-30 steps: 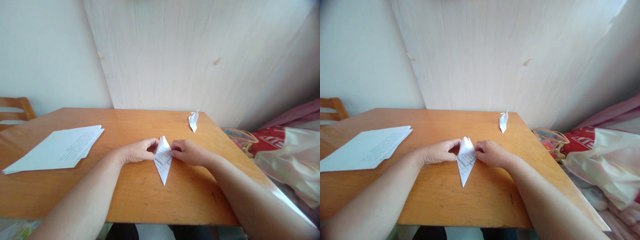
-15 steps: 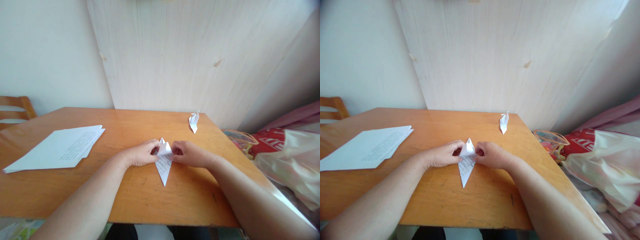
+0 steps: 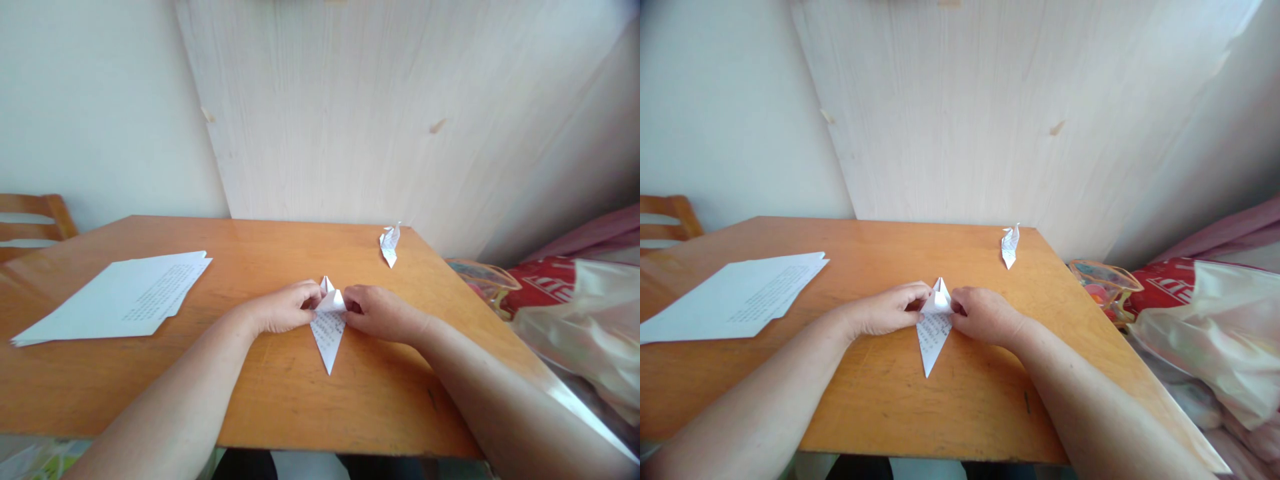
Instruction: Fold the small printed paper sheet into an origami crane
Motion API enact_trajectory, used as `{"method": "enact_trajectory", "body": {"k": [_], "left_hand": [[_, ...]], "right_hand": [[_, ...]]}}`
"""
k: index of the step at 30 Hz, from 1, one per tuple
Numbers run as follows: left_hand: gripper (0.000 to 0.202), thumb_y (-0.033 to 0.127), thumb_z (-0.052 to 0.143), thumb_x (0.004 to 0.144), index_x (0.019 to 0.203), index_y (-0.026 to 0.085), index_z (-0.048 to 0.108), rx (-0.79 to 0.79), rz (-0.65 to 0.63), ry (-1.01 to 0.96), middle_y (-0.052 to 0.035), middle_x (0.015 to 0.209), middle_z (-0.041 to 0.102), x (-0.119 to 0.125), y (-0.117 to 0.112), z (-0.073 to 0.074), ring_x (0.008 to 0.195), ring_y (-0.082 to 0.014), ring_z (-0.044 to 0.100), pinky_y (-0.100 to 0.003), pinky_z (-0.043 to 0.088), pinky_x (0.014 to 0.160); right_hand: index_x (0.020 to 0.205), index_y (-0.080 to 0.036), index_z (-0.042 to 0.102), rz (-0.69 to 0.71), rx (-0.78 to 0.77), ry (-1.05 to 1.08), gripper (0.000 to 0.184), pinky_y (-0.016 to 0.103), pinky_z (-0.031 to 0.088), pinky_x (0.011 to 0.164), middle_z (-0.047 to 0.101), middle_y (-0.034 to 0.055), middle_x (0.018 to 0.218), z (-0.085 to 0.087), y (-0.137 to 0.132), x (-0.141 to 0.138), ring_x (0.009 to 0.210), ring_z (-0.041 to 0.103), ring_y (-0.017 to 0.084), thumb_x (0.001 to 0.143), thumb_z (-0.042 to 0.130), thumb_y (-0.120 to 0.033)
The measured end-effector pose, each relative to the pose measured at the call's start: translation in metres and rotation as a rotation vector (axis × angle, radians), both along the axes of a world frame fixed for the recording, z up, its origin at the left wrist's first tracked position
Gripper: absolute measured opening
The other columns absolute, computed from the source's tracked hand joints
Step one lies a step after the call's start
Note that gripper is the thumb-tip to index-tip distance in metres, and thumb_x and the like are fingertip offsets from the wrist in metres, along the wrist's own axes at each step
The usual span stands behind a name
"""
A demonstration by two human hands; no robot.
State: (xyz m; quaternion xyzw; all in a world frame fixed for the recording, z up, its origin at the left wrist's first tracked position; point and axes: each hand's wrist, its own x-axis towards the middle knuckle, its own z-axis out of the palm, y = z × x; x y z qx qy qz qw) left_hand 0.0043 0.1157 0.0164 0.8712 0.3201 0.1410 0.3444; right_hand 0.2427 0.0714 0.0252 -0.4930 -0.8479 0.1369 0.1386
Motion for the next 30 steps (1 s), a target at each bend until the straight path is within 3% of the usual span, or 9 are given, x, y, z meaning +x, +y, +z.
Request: {"method": "enact_trajectory", "body": {"k": [2,5,8,13,17,21,30], "left_hand": [[0.018,0.019,0.059,0.078,0.096,0.021,0.062,0.010,-0.007,-0.001,-0.0030,0.096,0.061,0.001,-0.001,0.002,0.087,-0.0196,0.058,-0.030,0.045,0.074],[0.020,0.020,0.061,0.077,0.097,0.020,0.063,0.011,0.001,-0.001,-0.0028,0.092,0.062,0.002,-0.001,0.003,0.084,-0.0198,0.058,-0.030,0.045,0.072],[0.016,0.020,0.061,0.078,0.094,0.019,0.063,-0.006,-0.020,0.002,-0.0019,0.087,0.062,0.003,0.000,0.002,0.079,-0.0188,0.057,-0.029,0.043,0.068],[0.005,0.018,0.059,0.078,0.083,0.018,0.060,0.026,-0.062,0.027,0.0005,0.078,0.057,0.004,0.002,0.000,0.072,-0.0160,0.053,-0.027,0.039,0.063],[0.006,0.015,0.058,0.076,0.080,0.018,0.056,0.054,-0.041,0.046,0.0017,0.075,0.053,0.004,0.000,0.003,0.069,-0.0144,0.050,-0.026,0.037,0.061],[0.008,0.014,0.057,0.076,0.081,0.019,0.054,0.042,-0.029,0.040,0.0013,0.079,0.055,0.003,-0.001,0.003,0.071,-0.0146,0.052,-0.026,0.039,0.063],[0.010,0.014,0.061,0.077,0.083,0.019,0.055,0.040,-0.003,0.029,0.0003,0.086,0.058,0.002,-0.002,0.003,0.077,-0.0154,0.054,-0.026,0.042,0.067]], "right_hand": [[0.088,-0.020,0.059,0.005,0.010,0.029,0.013,0.028,0.038,0.062,0.066,0.0022,0.084,0.003,-0.002,0.001,0.070,0.057,0.016,0.082,0.067,-0.028],[0.113,-0.021,0.057,0.022,0.101,0.138,0.045,0.033,0.047,0.077,0.066,0.0071,0.107,0.008,-0.006,0.000,0.090,0.062,0.022,0.077,0.077,-0.039],[0.131,-0.025,0.051,0.108,0.242,0.270,0.058,0.042,0.048,0.094,0.059,0.0105,0.126,0.009,-0.009,-0.005,0.112,0.059,0.026,0.080,0.076,-0.038],[0.133,-0.028,0.052,0.190,0.352,0.375,0.053,0.048,0.046,0.103,0.055,0.0108,0.132,0.008,-0.011,-0.014,0.124,0.054,0.028,0.083,0.071,-0.026],[0.115,-0.027,0.061,0.220,0.359,0.410,0.030,0.043,0.049,0.099,0.058,0.0090,0.126,0.009,-0.010,-0.018,0.116,0.059,0.025,0.087,0.066,-0.020],[0.101,-0.025,0.061,0.236,0.379,0.404,0.016,0.041,0.050,0.094,0.061,0.0081,0.120,0.012,-0.010,-0.018,0.109,0.061,0.024,0.086,0.066,-0.018],[0.093,-0.025,0.060,0.297,0.379,0.301,0.008,0.042,0.049,0.091,0.067,0.0067,0.111,0.018,-0.016,-0.016,0.103,0.061,0.025,0.088,0.065,-0.021]]}}
